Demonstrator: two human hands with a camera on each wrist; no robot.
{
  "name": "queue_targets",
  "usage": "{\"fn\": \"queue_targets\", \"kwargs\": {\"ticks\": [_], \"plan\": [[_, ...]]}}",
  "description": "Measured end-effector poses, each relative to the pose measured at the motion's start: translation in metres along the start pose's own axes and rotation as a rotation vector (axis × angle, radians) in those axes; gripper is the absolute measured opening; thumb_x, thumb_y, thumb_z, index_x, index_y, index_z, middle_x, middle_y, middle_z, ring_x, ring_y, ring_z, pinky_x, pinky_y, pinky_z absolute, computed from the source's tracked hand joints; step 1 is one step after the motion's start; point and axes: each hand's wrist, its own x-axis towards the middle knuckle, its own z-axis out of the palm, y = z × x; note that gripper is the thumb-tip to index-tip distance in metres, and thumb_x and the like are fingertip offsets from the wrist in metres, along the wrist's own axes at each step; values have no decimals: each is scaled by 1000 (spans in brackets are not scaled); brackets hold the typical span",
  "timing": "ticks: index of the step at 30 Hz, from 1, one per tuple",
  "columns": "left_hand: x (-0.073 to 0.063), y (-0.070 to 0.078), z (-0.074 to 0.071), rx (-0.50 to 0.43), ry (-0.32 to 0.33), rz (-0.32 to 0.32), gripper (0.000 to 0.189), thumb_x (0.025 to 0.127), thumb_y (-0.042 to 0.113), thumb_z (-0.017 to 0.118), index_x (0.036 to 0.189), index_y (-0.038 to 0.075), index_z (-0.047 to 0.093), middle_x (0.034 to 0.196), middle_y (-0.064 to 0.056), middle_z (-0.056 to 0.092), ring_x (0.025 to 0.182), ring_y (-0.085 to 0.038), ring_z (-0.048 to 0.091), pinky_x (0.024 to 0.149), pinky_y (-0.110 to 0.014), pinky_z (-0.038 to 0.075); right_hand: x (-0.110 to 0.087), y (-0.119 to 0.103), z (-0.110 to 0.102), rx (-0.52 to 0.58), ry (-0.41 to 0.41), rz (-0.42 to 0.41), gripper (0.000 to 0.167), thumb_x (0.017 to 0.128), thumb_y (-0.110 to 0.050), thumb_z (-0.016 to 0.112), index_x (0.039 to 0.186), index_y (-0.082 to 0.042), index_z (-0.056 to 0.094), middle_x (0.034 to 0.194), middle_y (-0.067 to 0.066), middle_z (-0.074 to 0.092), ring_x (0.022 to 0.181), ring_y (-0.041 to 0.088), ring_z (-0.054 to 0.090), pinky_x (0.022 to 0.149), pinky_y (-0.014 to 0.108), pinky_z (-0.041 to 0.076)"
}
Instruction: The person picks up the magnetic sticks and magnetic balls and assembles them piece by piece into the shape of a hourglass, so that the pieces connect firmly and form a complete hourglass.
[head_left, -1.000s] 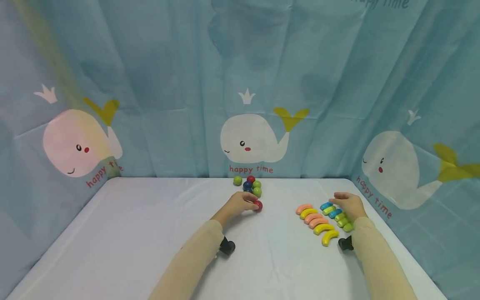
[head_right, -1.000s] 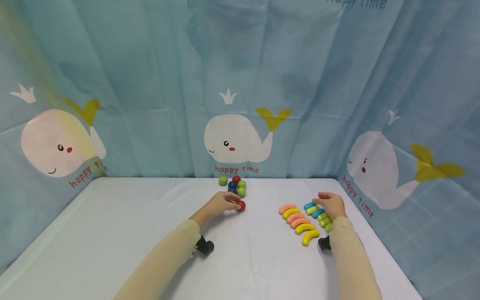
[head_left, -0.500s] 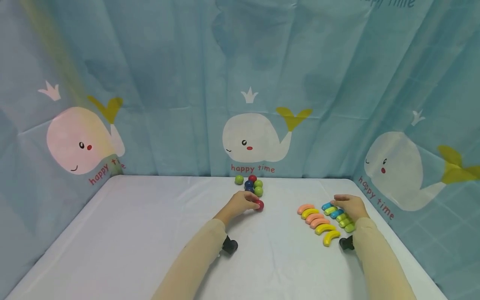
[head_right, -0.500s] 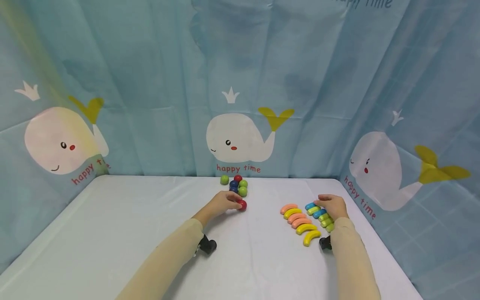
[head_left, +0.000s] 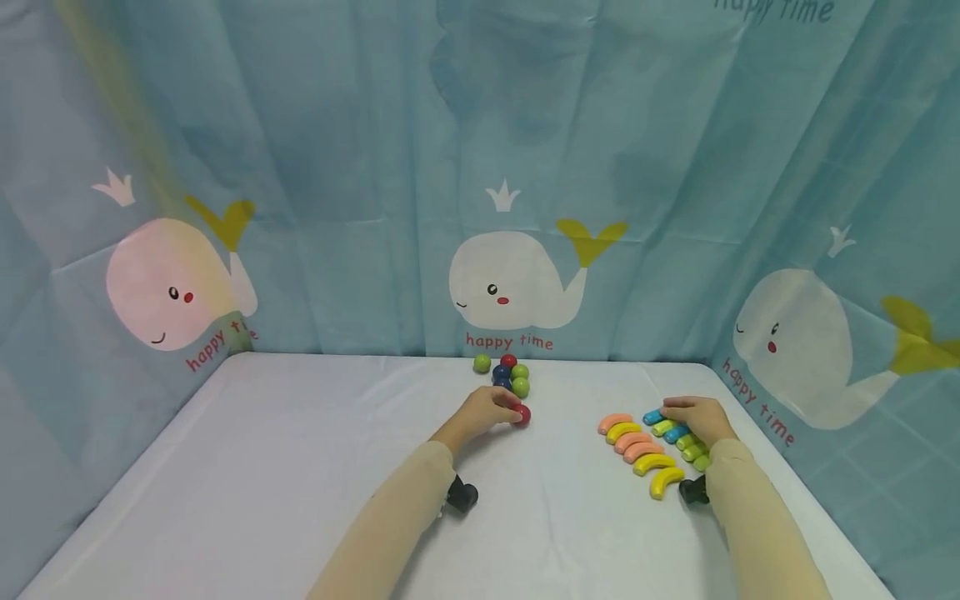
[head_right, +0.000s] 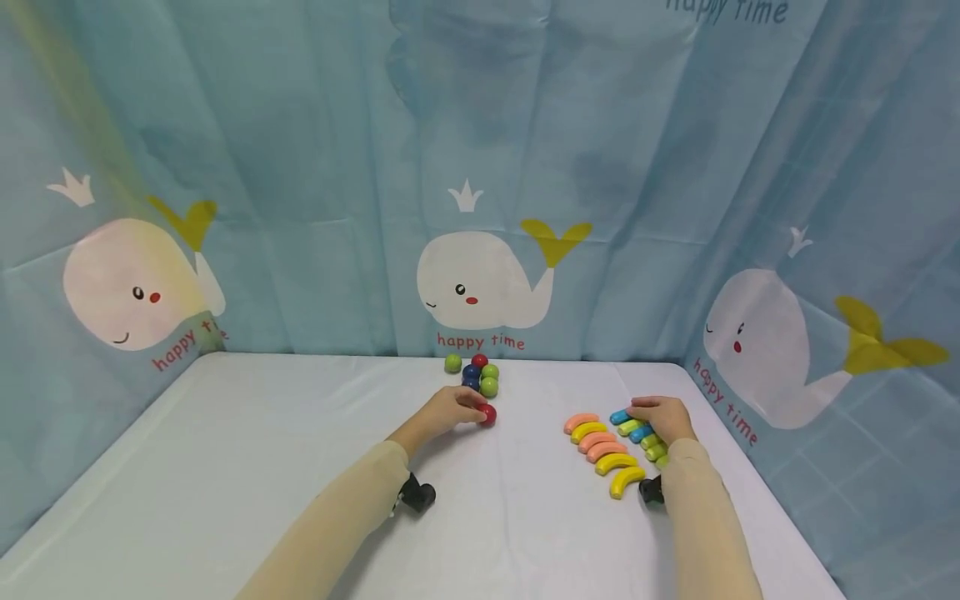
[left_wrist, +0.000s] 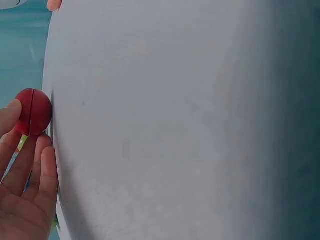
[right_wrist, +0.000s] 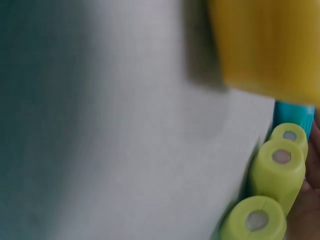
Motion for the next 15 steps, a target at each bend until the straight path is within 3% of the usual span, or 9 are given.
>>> {"fn": "queue_targets", "kwargs": {"ticks": [6,15], "plan": [[0,0,1,-3,7,-19,26,86,27,78,109,17,71,113,-4,70,106,-20,60,97,-40,52,4,1,1,-50,-23,-31,56,97,-38,60,139,-2,54,145,27,48,114,35,54,98,51,46],[0,-1,2,-13,6,-13,26,86,25,78,110,16,71,114,-4,70,109,-21,60,99,-43,52,4,0,0,-78,-33,-28,53,98,-38,57,138,-4,56,147,28,46,118,38,52,102,57,44]]}}
